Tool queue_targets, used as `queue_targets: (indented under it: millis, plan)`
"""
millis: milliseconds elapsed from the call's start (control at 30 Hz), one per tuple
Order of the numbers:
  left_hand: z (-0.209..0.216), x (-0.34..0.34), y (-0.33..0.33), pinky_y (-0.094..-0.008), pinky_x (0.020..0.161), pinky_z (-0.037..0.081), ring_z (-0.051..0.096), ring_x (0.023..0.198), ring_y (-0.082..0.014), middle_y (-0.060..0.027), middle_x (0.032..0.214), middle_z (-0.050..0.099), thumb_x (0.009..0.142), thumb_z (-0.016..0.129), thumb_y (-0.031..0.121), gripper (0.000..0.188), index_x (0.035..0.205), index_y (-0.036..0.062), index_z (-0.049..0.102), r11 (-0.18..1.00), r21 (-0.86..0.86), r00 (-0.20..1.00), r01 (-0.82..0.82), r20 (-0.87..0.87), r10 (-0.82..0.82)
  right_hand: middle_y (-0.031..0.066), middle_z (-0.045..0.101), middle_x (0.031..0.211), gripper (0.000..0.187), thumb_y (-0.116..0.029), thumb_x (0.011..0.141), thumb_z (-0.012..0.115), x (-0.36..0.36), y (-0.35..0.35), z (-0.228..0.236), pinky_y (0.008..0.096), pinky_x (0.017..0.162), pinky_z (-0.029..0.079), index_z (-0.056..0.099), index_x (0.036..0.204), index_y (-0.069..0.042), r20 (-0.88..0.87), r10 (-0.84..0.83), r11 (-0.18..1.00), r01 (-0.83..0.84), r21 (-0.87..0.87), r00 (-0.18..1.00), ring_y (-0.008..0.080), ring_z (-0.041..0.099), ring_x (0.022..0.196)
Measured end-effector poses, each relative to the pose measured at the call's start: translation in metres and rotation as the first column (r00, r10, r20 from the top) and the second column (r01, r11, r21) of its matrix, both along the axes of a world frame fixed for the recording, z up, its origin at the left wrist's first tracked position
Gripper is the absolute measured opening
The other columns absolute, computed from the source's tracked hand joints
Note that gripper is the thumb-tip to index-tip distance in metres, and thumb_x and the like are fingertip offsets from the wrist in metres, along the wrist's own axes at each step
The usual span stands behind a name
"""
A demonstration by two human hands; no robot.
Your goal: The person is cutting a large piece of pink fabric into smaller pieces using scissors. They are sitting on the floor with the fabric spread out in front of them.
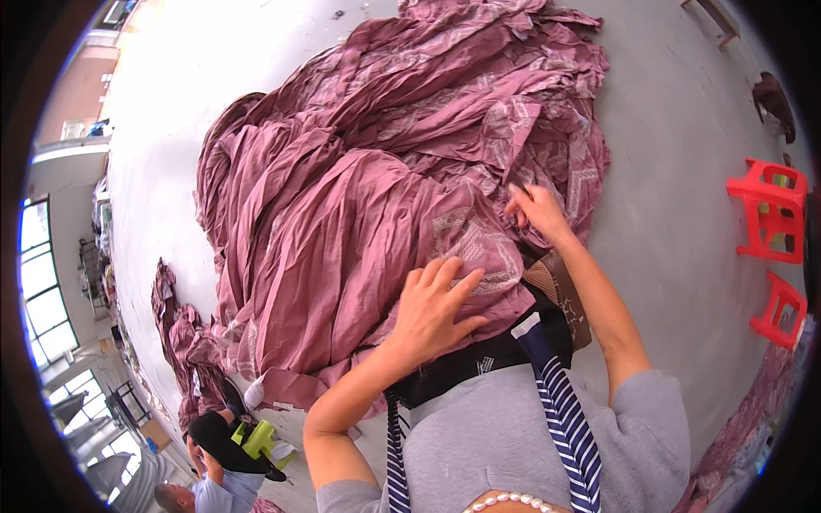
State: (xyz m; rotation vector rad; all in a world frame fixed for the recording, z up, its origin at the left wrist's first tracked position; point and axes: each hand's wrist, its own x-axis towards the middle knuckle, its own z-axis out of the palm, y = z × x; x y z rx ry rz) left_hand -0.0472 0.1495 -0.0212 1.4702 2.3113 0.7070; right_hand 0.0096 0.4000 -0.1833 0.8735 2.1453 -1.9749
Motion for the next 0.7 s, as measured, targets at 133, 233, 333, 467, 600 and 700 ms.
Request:
queue_targets:
  millis: [133, 233, 333, 467, 600, 700]
  plan:
    - [-0.039, 0.005, -0.019, -0.0391, 0.076, 0.048, 0.059, 0.094, -0.0316, -0.0114, 0.096, 0.06, 0.066, 0.064, 0.004, 0.036, 0.102, 0.0067, 0.06, 0.999, -0.036, 0.973, 0.035, 0.228, -0.025, 0.0094, 0.066, 0.068, 0.051, -0.045, 0.094, 0.051, 0.049, -0.01, -0.024, 0.0272, 0.044, 0.044, 0.061, 0.081, 0.004, 0.262, 0.052, 0.992, -0.018, -0.128, 0.964, 0.0118, 0.059, 0.049]
    - [-0.013, -0.007, -0.047, -0.0426, 0.075, 0.05, 0.06, 0.086, -0.0354, -0.0146, 0.086, 0.061, 0.065, 0.061, -0.001, 0.029, 0.094, 0.0037, 0.061, 0.993, -0.119, 0.938, 0.009, 0.344, 0.032, 0.0127, 0.067, 0.088, 0.062, -0.056, 0.089, 0.054, 0.062, -0.023, -0.027, 0.0261, 0.04, 0.039, 0.056, 0.099, 0.005, 0.435, -0.006, 0.939, 0.154, -0.307, 0.901, 0.0143, 0.062, 0.056]
    - [0.019, -0.01, -0.088, -0.0427, 0.071, 0.049, 0.06, 0.08, -0.0375, -0.0174, 0.084, 0.061, 0.065, 0.061, 0.001, 0.024, 0.089, 0.0013, 0.062, 0.944, -0.331, 0.896, 0.005, 0.421, 0.143, 0.0131, 0.066, 0.096, 0.056, -0.053, 0.087, 0.061, 0.061, -0.036, -0.023, 0.0201, 0.039, 0.032, 0.058, 0.1, 0.002, 0.377, -0.12, 0.756, 0.33, -0.565, 0.919, 0.0115, 0.063, 0.063]
    - [0.031, 0.005, -0.127, -0.045, 0.069, 0.049, 0.06, 0.076, -0.0404, -0.0209, 0.074, 0.061, 0.064, 0.06, 0.004, 0.023, 0.086, 0.0024, 0.066, 0.811, -0.58, 0.889, 0.075, 0.408, 0.209, 0.0105, 0.066, 0.098, 0.042, -0.039, 0.088, 0.066, 0.051, -0.046, -0.007, 0.0161, 0.039, 0.03, 0.06, 0.1, 0.001, 0.186, -0.193, 0.663, 0.267, -0.7, 0.964, 0.0057, 0.057, 0.058]
    - [0.019, 0.003, -0.141, -0.046, 0.068, 0.049, 0.061, 0.077, -0.0402, -0.0215, 0.074, 0.061, 0.062, 0.06, 0.007, 0.024, 0.084, 0.0019, 0.066, 0.752, -0.634, 0.908, 0.181, 0.402, 0.12, 0.0025, 0.062, 0.087, 0.035, -0.029, 0.085, 0.071, 0.043, -0.055, 0.017, 0.0163, 0.048, 0.035, 0.06, 0.103, 0.0, 0.038, -0.212, 0.767, 0.191, -0.612, 0.976, 0.0038, 0.049, 0.057]
    - [0.011, 0.002, -0.138, -0.0461, 0.068, 0.049, 0.061, 0.077, -0.0395, -0.0205, 0.076, 0.062, 0.064, 0.067, 0.015, 0.023, 0.084, 0.0027, 0.066, 0.741, -0.63, 0.904, 0.233, 0.421, 0.073, -0.0024, 0.058, 0.084, 0.03, -0.021, 0.084, 0.072, 0.038, -0.056, 0.026, 0.0188, 0.067, 0.04, 0.062, 0.104, -0.001, 0.039, -0.112, 0.853, 0.116, -0.509, 0.993, 0.003, 0.05, 0.07]
